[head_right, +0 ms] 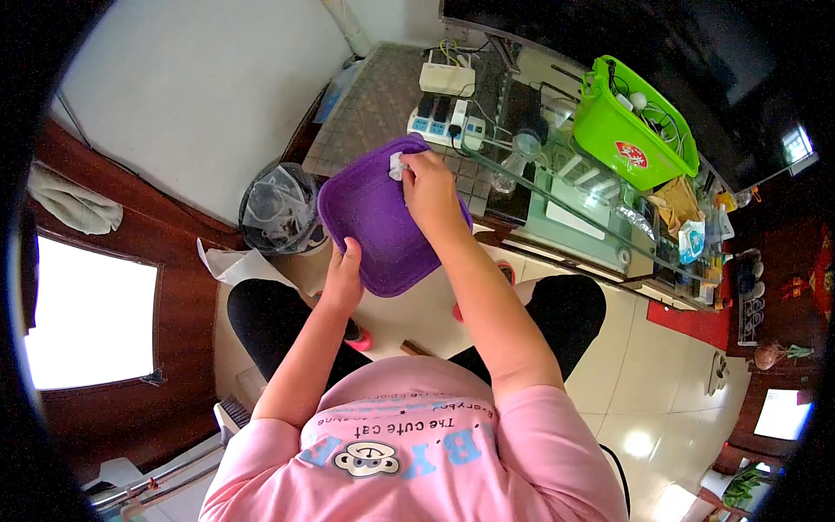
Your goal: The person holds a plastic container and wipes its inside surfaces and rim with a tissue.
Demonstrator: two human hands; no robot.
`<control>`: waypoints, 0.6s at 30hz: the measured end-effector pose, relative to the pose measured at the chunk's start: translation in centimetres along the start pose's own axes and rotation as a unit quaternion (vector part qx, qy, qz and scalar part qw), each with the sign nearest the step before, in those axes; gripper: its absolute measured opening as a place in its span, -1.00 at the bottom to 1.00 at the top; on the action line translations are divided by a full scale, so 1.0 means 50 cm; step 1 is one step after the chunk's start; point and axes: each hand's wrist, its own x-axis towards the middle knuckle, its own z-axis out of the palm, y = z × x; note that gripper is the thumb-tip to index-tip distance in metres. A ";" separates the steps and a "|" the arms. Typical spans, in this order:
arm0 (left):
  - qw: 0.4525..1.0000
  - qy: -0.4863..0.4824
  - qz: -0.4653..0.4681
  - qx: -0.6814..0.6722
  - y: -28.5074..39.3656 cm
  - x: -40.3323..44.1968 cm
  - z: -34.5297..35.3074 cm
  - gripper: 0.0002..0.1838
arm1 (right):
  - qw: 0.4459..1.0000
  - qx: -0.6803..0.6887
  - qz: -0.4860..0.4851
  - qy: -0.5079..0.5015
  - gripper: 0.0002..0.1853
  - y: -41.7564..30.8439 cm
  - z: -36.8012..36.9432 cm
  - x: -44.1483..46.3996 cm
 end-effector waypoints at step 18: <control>0.999 -0.039 -0.031 0.022 -0.020 0.020 0.011 -0.26 | 0.995 0.017 0.080 0.060 -0.90 0.016 -0.012 -0.010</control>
